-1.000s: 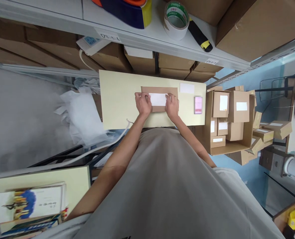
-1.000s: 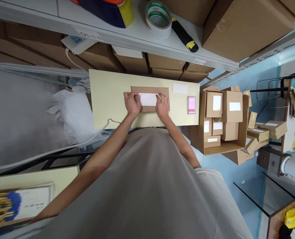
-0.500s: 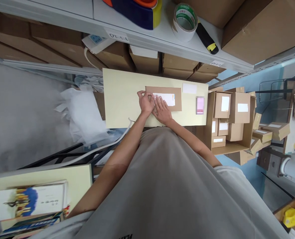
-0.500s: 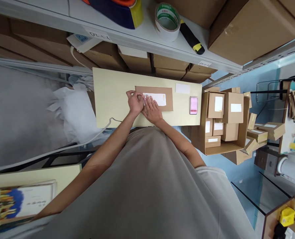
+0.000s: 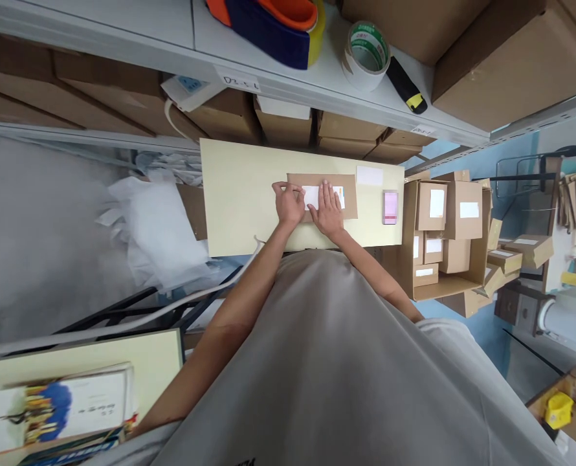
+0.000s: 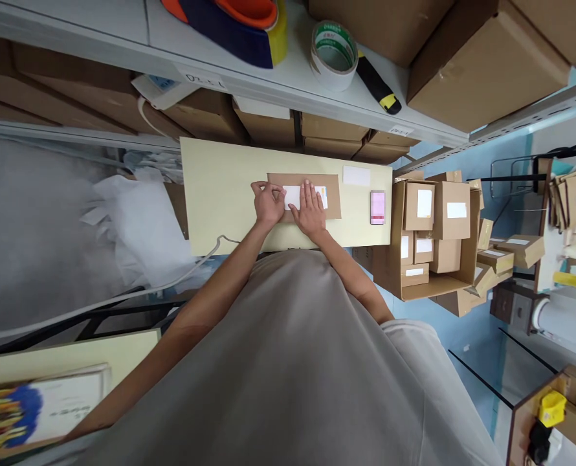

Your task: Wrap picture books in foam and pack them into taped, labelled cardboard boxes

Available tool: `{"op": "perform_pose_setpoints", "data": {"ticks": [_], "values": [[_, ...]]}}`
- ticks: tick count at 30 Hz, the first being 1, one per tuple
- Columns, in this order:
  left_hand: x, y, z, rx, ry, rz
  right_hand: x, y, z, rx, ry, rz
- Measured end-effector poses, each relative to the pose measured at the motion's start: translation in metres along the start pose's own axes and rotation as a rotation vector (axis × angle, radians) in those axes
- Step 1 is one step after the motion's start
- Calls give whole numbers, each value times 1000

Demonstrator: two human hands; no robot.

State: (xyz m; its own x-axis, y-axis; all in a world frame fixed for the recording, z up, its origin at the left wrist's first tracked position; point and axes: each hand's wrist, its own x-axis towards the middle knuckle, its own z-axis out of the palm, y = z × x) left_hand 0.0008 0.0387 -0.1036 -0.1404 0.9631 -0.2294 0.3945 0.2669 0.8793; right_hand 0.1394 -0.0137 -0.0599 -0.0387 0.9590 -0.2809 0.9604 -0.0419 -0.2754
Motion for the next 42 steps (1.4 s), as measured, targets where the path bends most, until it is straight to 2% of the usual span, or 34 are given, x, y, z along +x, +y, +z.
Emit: {"op": "perform_pose_setpoints", "data": {"ticks": [8,16,20,23,26,29,33,38,42], "values": [[-2,1,-8,-10,-53,17,0,-17,10,-34,-30,-32],[5,-15,-6,-94,-64,10,5,-28,4,-82,-31,-9],[7,-26,-1,-168,-39,16,-8,-32,7,-91,-47,-42],[9,-32,0,-193,-32,28,-27,-25,7,-80,-95,-132],[11,-37,0,-197,-24,56,-43,-5,1,-89,-155,-188],[11,-39,0,-207,-11,87,-48,22,-10,-106,-156,-88],[8,-41,0,-221,-1,104,-41,47,-18,-129,-81,74],[7,-41,-1,-209,4,85,-23,45,-11,-136,-18,85],[4,-32,-3,-170,25,47,-8,36,-4,-92,43,88]]}}
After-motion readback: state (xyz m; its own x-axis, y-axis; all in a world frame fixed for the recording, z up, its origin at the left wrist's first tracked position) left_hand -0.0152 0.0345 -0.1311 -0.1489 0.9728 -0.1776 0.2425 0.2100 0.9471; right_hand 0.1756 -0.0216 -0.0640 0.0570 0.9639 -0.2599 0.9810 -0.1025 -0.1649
